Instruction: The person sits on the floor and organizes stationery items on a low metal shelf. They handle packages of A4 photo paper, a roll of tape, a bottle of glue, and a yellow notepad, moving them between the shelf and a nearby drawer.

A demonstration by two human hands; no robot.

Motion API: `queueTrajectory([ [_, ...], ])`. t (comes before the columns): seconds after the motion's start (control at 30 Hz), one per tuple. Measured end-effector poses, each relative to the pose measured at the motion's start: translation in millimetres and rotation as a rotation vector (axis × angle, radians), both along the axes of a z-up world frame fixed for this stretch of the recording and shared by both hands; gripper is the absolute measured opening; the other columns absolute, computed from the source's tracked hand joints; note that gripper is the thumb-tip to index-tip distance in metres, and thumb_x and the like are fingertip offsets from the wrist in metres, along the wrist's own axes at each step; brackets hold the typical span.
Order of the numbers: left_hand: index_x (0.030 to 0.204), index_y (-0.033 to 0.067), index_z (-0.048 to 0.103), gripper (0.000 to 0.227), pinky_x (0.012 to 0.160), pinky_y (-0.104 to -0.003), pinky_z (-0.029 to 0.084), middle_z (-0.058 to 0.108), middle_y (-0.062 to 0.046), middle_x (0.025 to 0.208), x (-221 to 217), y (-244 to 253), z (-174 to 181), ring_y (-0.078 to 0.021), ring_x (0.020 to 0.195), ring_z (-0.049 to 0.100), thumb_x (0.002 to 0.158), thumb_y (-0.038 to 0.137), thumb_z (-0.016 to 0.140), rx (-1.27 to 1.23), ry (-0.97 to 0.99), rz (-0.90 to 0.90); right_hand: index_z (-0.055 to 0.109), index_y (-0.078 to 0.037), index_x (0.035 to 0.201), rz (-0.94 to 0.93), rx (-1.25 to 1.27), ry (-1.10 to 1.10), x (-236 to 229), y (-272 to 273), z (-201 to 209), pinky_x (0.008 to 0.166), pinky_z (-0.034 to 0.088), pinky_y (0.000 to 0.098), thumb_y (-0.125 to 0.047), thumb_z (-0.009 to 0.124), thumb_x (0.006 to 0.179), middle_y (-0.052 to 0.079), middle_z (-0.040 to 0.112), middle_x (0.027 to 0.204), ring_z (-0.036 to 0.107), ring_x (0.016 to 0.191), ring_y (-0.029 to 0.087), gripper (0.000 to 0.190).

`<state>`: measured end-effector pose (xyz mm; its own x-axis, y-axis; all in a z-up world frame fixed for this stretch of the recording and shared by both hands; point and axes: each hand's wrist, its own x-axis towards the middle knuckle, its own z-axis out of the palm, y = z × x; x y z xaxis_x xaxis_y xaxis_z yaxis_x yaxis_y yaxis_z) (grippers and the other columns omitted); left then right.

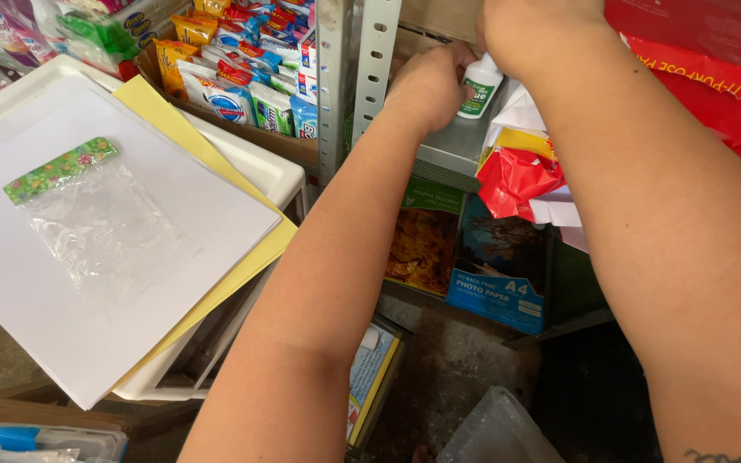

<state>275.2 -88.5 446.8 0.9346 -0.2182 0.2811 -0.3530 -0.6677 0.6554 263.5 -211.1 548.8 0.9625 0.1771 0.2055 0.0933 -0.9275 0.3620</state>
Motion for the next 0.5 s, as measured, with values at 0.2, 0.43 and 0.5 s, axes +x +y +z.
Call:
queueTrajectory([
  [0.2,0.118,0.0313,0.068,0.037,0.098,-0.044,0.044,0.078,0.003,0.108,-1,1,6,-0.0284,0.107,0.07,0.083,0.025,0.076,0.089,-0.029,-0.002,0.077,-0.015,0.099,0.066,-0.036,-0.071,1,0,-1,0.055,0.056,0.0502,-0.018,0.068,0.089,0.013,0.076,0.091,0.073,0.078,0.041,0.014],
  [0.43,0.117,0.0315,0.066,0.039,0.104,-0.045,0.039,0.079,0.003,0.109,1,-4,4,-0.0303,0.11,0.068,0.081,0.03,0.08,0.169,-0.037,0.027,0.075,-0.02,0.111,0.012,0.07,0.123,-28,11,11,0.062,0.054,0.0552,-0.009,0.061,0.092,0.017,0.073,0.103,0.07,0.084,0.044,0.026],
  [0.5,0.116,0.0298,0.065,0.037,0.103,-0.045,0.041,0.079,0.001,0.109,0,-4,4,-0.0326,0.111,0.068,0.082,0.028,0.08,0.166,-0.042,0.026,0.075,-0.028,0.124,0.004,0.12,0.177,-34,10,13,0.069,0.056,0.0592,-0.004,0.057,0.094,0.018,0.073,0.117,0.07,0.095,0.047,0.043],
])
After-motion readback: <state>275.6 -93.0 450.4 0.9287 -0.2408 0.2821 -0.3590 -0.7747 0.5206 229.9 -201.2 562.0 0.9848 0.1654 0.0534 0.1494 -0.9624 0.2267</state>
